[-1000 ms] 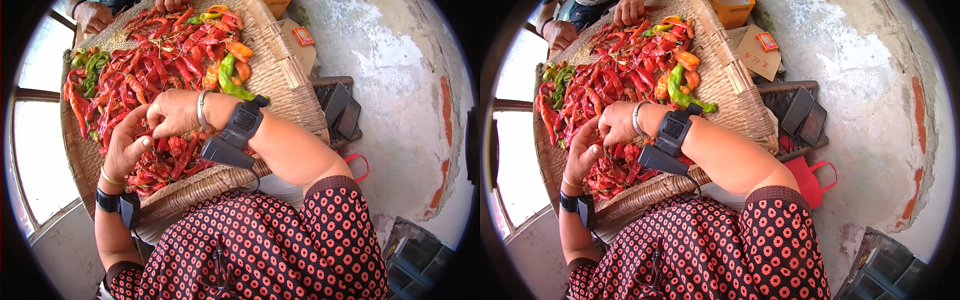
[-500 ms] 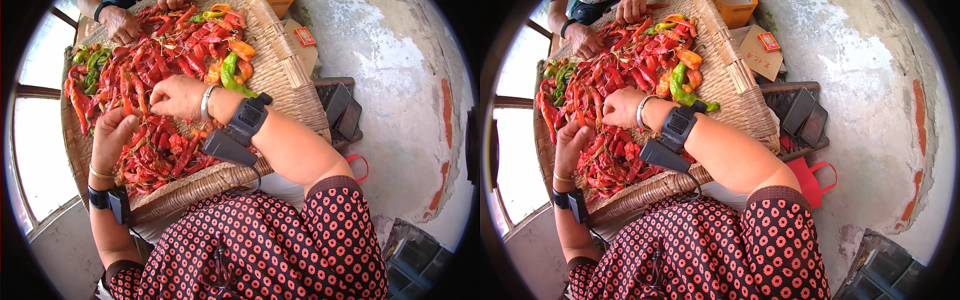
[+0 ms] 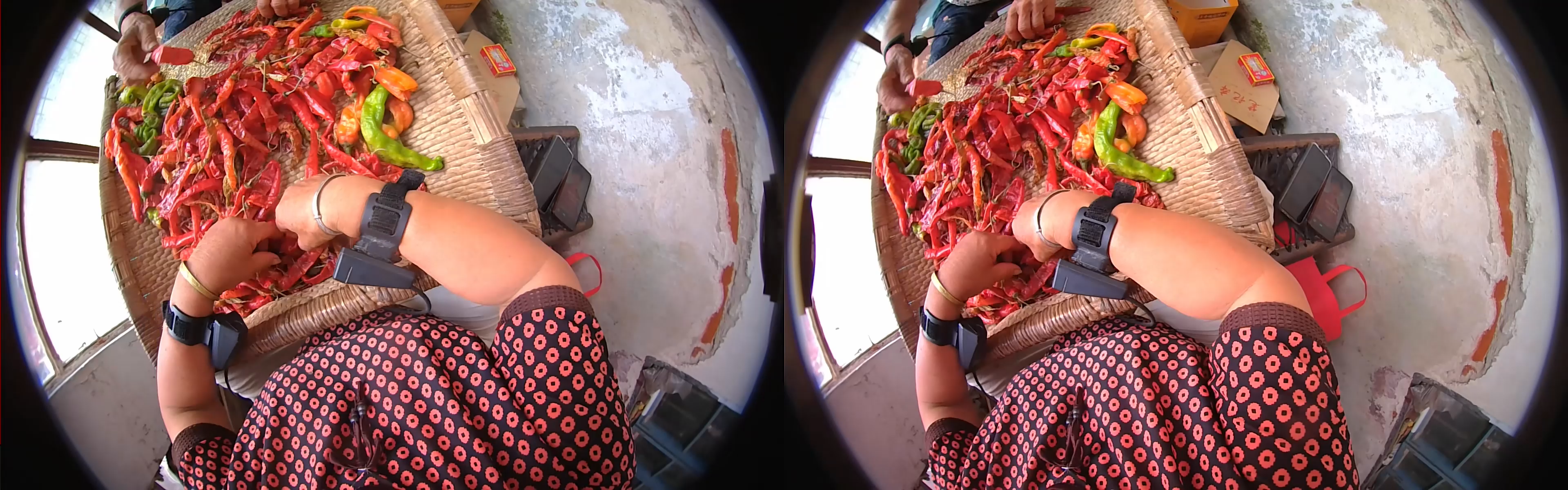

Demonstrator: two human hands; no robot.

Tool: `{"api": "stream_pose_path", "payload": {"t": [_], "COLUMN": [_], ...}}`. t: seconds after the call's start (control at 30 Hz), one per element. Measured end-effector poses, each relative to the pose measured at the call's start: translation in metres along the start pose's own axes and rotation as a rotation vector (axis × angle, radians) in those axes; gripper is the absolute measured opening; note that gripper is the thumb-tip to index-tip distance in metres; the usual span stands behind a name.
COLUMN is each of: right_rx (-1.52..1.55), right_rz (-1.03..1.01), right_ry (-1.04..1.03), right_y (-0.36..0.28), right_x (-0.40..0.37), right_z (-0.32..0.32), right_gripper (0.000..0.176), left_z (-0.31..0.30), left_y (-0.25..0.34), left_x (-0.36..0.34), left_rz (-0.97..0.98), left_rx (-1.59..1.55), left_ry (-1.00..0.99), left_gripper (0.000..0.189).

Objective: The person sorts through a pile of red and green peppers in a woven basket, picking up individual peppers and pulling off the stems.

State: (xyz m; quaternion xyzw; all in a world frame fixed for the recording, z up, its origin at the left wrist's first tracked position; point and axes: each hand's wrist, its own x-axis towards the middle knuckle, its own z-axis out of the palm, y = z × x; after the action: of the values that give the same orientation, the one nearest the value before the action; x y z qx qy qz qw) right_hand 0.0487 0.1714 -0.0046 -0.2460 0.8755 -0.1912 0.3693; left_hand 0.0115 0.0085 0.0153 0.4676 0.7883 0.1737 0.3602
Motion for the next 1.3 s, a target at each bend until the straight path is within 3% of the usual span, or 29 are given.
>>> {"api": "stream_pose_path", "payload": {"t": [0.13, 0.2, 0.27, 0.33, 0.37, 0.43, 0.5, 0.57, 0.7, 0.77, 0.9, 0.97, 1.0, 1.03, 1.1, 1.13, 1.17, 1.2, 1.23, 1.3], "right_rx": [0.097, 0.159, 0.365, 0.728, 0.94, 1.006, 1.294, 1.337, 1.278, 1.259, 1.187, 0.73, 0.441, 0.351, 0.156, 0.154, 0.07, -0.015, -0.014, -0.007], "right_rz": [-0.063, -0.103, -0.195, -0.212, -0.197, -0.207, -0.322, -0.342, -0.296, -0.259, -0.173, -0.021, -0.037, -0.007, -0.035, -0.036, -0.007, 0.023, 0.023, 0.036], "right_ry": [0.233, 0.33, 0.555, 0.559, 0.529, 0.529, 0.56, 0.552, 0.578, 0.579, 0.561, 0.573, 0.595, 0.477, 0.297, 0.296, 0.121, -0.054, -0.056, -0.121], "right_y": [0.006, 0.012, 0.019, 0.018, 0.016, 0.015, 0.015, 0.015, 0.014, 0.014, 0.013, 0.016, 0.017, 0.018, 0.015, 0.011, 0.007, 0.004, 0.003, 0.002], "right_x": [0.001, 0.001, 0.001, -0.005, -0.007, -0.01, -0.007, -0.003, -0.002, -0.003, -0.003, -0.004, 0.0, 0.001, -0.002, -0.001, 0.0, 0.001, 0.0, -0.002], "right_z": [-0.007, -0.015, -0.018, -0.024, -0.027, -0.029, -0.027, -0.025, -0.023, -0.023, -0.021, -0.022, -0.019, -0.015, -0.008, -0.006, -0.005, -0.004, -0.004, -0.006], "right_gripper": [0.02, 0.019, 0.021, 0.018, 0.016, 0.013, 0.014, 0.014, 0.016, 0.016, 0.019, 0.025, 0.031, 0.034, 0.034, 0.034, 0.034, 0.036, 0.036, 0.035], "left_z": [-0.008, -0.006, -0.005, -0.006, -0.008, -0.012, -0.009, -0.007, -0.009, -0.009, -0.02, -0.024, -0.026, -0.03, -0.033, -0.032, -0.03, -0.018, -0.016, -0.014], "left_y": [0.0, -0.003, -0.01, -0.007, -0.007, -0.01, -0.003, -0.001, 0.0, -0.004, -0.008, -0.021, -0.015, -0.009, -0.011, -0.01, -0.009, -0.014, -0.014, -0.014], "left_x": [-0.003, -0.005, -0.005, -0.007, -0.01, -0.015, -0.012, -0.011, -0.01, -0.009, -0.015, -0.019, -0.016, -0.014, -0.017, -0.016, -0.016, -0.009, -0.009, -0.009], "left_rz": [-0.087, 0.006, -0.021, -0.03, -0.029, -0.135, -0.085, -0.145, -0.118, -0.196, -0.266, -0.197, -0.041, 0.119, 0.156, 0.022, -0.109, -0.109, -0.11, -0.188], "left_rx": [0.021, -0.018, -0.191, -0.714, -0.714, -0.882, -0.883, -0.89, -0.898, -0.925, -0.817, -0.876, -0.964, -1.049, -1.072, -0.879, -0.685, -0.658, -0.659, -0.134], "left_ry": [-0.073, 0.203, 0.298, 0.375, 0.377, 0.291, 0.332, 0.354, 0.358, 0.451, 0.439, 0.638, 0.746, 0.853, 0.81, 0.789, 0.761, 0.782, 0.782, 0.343], "left_gripper": [0.027, 0.026, 0.027, 0.023, 0.023, 0.021, 0.02, 0.021, 0.02, 0.021, 0.023, 0.025, 0.027, 0.033, 0.044, 0.045, 0.047, 0.043, 0.043, 0.035]}}
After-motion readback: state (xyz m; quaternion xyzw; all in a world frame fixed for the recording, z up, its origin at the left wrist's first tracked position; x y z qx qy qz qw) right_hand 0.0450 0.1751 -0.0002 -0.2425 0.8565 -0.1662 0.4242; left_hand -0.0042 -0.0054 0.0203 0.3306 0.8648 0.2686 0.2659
